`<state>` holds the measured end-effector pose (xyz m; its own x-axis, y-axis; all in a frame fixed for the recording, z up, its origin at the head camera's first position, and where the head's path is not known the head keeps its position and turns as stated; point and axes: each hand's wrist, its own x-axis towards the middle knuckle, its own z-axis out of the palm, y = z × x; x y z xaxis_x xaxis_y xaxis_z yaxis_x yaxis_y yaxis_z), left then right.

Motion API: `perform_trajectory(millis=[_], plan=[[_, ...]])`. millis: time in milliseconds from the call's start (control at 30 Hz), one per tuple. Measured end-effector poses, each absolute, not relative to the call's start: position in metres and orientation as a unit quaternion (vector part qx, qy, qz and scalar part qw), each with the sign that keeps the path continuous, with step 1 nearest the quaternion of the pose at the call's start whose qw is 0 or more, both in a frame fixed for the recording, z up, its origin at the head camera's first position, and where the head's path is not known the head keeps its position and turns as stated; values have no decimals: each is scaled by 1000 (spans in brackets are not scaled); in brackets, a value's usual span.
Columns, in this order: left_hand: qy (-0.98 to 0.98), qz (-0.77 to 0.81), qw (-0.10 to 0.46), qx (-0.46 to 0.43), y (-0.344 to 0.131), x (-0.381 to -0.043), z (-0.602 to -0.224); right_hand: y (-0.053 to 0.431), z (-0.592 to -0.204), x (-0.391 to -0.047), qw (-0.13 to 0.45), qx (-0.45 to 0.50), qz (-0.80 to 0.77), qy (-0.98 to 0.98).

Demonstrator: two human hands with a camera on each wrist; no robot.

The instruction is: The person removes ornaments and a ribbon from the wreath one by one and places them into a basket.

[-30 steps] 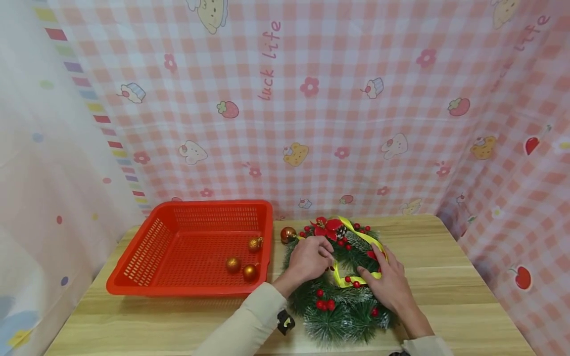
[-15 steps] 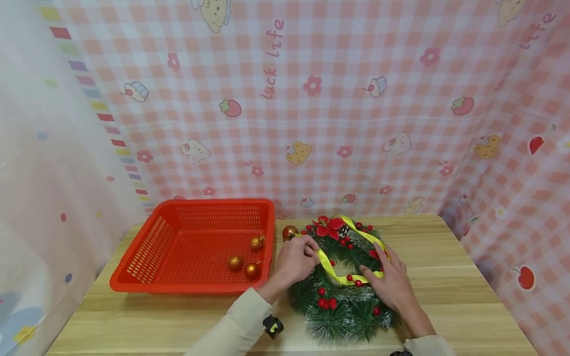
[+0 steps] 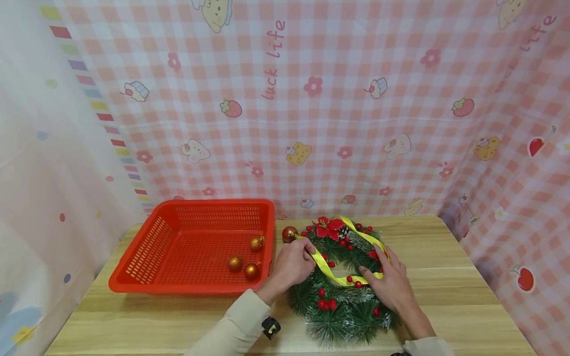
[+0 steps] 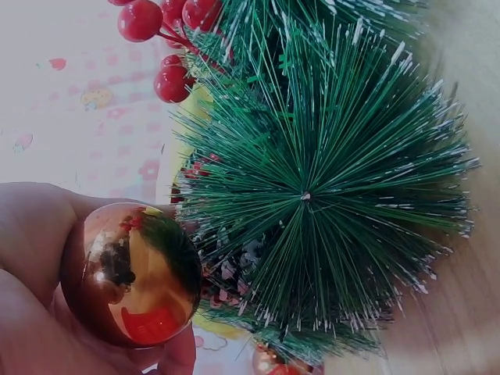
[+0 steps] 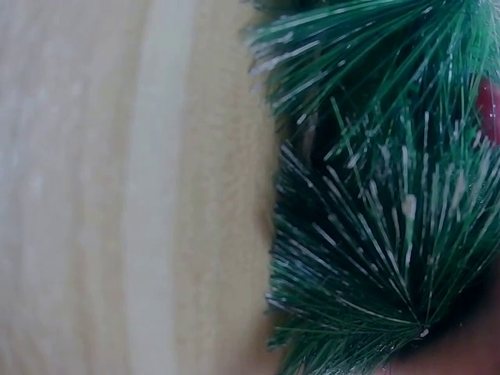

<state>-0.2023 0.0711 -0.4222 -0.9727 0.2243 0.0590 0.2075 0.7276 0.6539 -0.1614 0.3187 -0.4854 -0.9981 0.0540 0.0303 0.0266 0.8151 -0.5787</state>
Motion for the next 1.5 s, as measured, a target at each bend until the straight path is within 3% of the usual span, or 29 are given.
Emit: perform_trajectory(millis=[767, 1500], plan=[[909, 406, 27, 85, 93, -217, -407, 322, -487, -160, 33, -24, 308, -951], [960, 223, 1, 171, 123, -232, -395, 320, -486, -159, 36, -30, 316, -948]])
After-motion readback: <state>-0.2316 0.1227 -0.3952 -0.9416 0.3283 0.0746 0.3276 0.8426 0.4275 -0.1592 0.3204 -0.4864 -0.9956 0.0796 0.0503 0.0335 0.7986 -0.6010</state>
